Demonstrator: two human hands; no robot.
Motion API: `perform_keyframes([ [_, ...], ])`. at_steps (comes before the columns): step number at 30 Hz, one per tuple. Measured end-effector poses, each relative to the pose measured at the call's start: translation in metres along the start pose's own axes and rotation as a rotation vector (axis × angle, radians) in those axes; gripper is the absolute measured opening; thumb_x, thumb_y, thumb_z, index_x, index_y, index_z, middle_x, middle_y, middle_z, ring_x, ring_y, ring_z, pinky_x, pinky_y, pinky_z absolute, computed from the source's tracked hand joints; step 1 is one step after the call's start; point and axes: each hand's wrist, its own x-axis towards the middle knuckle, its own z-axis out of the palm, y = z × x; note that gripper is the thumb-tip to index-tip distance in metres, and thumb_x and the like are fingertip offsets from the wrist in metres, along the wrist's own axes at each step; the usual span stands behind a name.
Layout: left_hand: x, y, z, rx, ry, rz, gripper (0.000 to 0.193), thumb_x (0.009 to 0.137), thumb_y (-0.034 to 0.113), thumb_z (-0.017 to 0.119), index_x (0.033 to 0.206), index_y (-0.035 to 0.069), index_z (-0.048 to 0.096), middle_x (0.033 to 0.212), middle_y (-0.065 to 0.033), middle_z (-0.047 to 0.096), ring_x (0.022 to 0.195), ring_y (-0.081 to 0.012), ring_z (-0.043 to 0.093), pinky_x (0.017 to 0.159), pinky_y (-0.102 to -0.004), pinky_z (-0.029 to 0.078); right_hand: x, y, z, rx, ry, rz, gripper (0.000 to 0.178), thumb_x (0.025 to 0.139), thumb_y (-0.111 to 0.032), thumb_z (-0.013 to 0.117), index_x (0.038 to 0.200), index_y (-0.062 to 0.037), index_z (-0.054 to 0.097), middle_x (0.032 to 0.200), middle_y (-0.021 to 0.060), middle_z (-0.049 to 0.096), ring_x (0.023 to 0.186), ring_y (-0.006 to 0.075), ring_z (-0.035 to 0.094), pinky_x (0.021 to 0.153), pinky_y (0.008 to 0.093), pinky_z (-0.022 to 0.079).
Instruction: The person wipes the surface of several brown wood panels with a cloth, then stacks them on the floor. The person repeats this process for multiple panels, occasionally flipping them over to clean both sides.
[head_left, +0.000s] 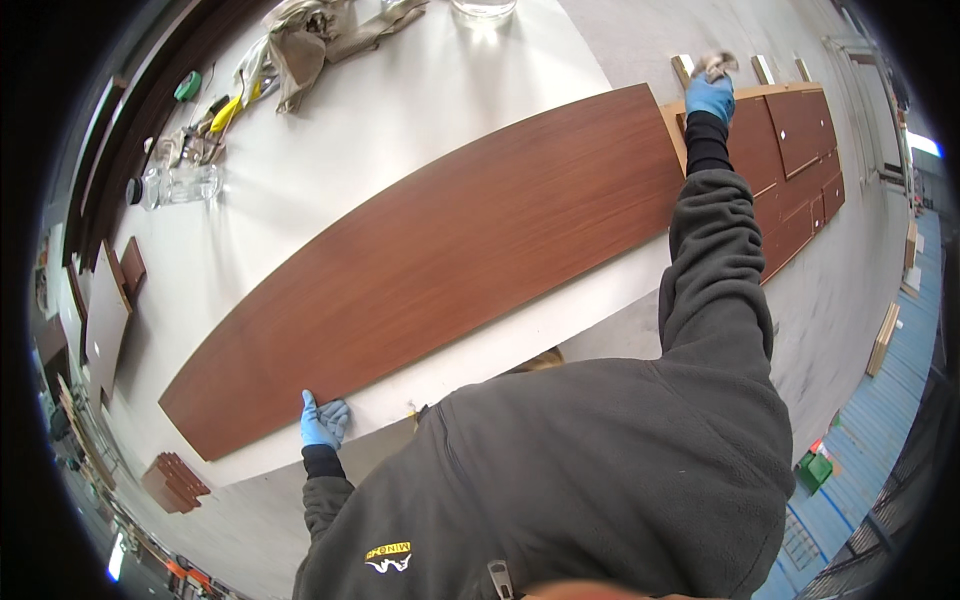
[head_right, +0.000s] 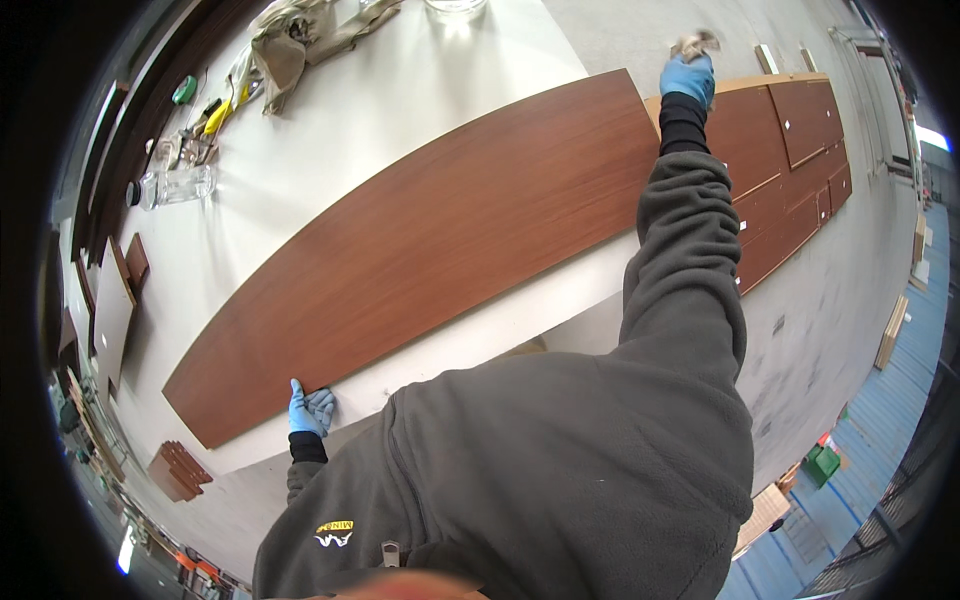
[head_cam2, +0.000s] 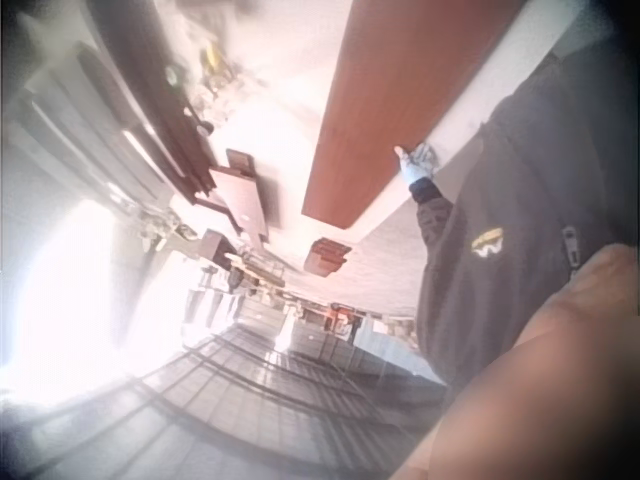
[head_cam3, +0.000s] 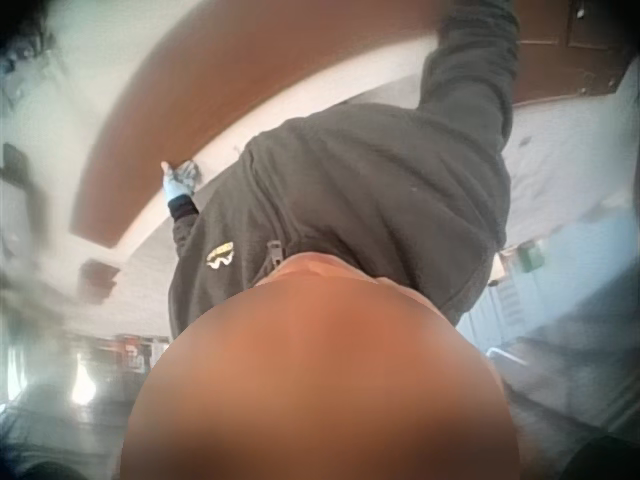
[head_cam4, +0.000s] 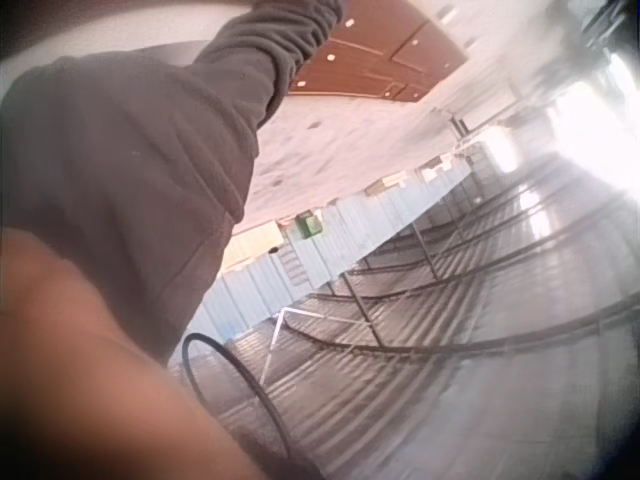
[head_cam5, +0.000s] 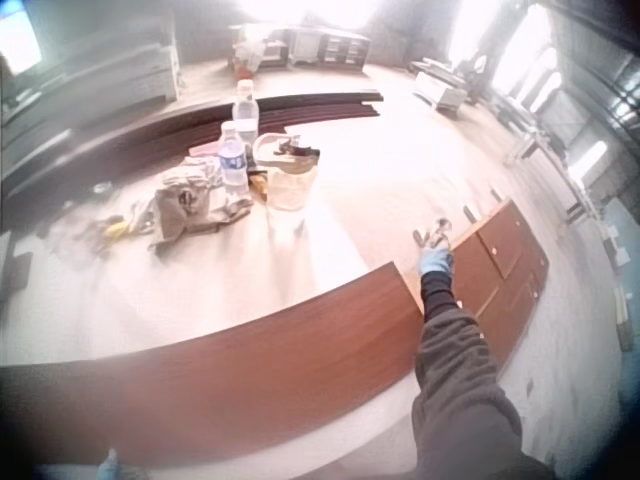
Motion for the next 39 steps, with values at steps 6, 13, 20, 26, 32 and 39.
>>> perform_keyframes([
  [6,0.018,0.002,-0.020,-0.109,-0.385,-0.085,0.072,0.091,0.076,0.065,0.082,0.005,0.062,0.073,-0.0020,0.064,0.066,-0.0168,0.062,0.056,-0.0246,0.053,-0.124,-0.117,0.065,0.230,0.035,-0.767,0.028,0.098,-0.015,0.065,0.123,-0.0058,0.068,0.118,0.0207,0.072,0.108,0.0410,0.070,0.097,0.0430,0.057],
  [13,0.018,-0.009,-0.016,-0.076,-0.013,0.042,0.078,0.089,0.074,0.070,0.100,-0.003,0.068,0.091,-0.0146,0.075,0.073,-0.0262,0.072,0.068,-0.0352,0.061,-0.123,-0.081,0.079,0.032,-0.522,-0.745,0.097,0.075,-0.066,0.082,0.147,-0.0069,0.056,0.156,0.0225,0.050,0.147,0.0390,0.045,0.119,0.0452,0.040],
  [20,-0.007,-0.004,0.000,-0.029,0.066,0.060,0.086,0.088,0.072,0.073,0.131,-0.002,0.058,0.121,-0.0236,0.072,0.104,-0.0340,0.073,0.085,-0.0397,0.059,-0.001,0.062,0.110,-0.250,-0.498,0.075,0.103,0.096,-0.084,0.035,0.146,0.0037,0.057,0.153,0.0301,0.052,0.148,0.0426,0.045,0.122,0.0475,0.035],
  [26,0.001,-0.005,-0.011,-0.162,0.042,0.017,0.085,0.093,0.066,0.071,0.131,-0.010,0.056,0.120,-0.0259,0.071,0.099,-0.0345,0.074,0.086,-0.0421,0.063,0.014,0.089,0.114,0.165,-0.339,0.341,0.121,0.079,-0.084,0.069,0.141,0.0194,0.054,0.143,0.0255,0.062,0.126,0.0301,0.060,0.109,0.0376,0.047],
  [32,-0.010,-0.024,-0.001,-0.283,-0.005,0.141,0.113,0.083,0.083,0.068,0.161,0.008,0.035,0.165,-0.0186,0.039,0.149,-0.0364,0.042,0.118,-0.0493,0.041,0.012,0.072,0.034,0.466,-0.297,0.377,0.097,0.083,-0.067,0.079,0.129,0.0170,0.065,0.128,0.0169,0.071,0.109,0.0258,0.064,0.098,0.0379,0.051],
  [39,-0.040,-0.023,0.025,-0.769,-0.033,0.181,0.144,0.074,0.094,0.062,0.170,0.007,-0.002,0.177,-0.0150,0.005,0.162,-0.0325,0.016,0.124,-0.0482,0.034,-0.021,0.015,-0.065,0.945,-0.254,0.295,0.060,0.093,-0.046,0.074,0.126,0.0036,0.069,0.120,0.0139,0.072,0.102,0.0256,0.068,0.094,0.0380,0.054],
])
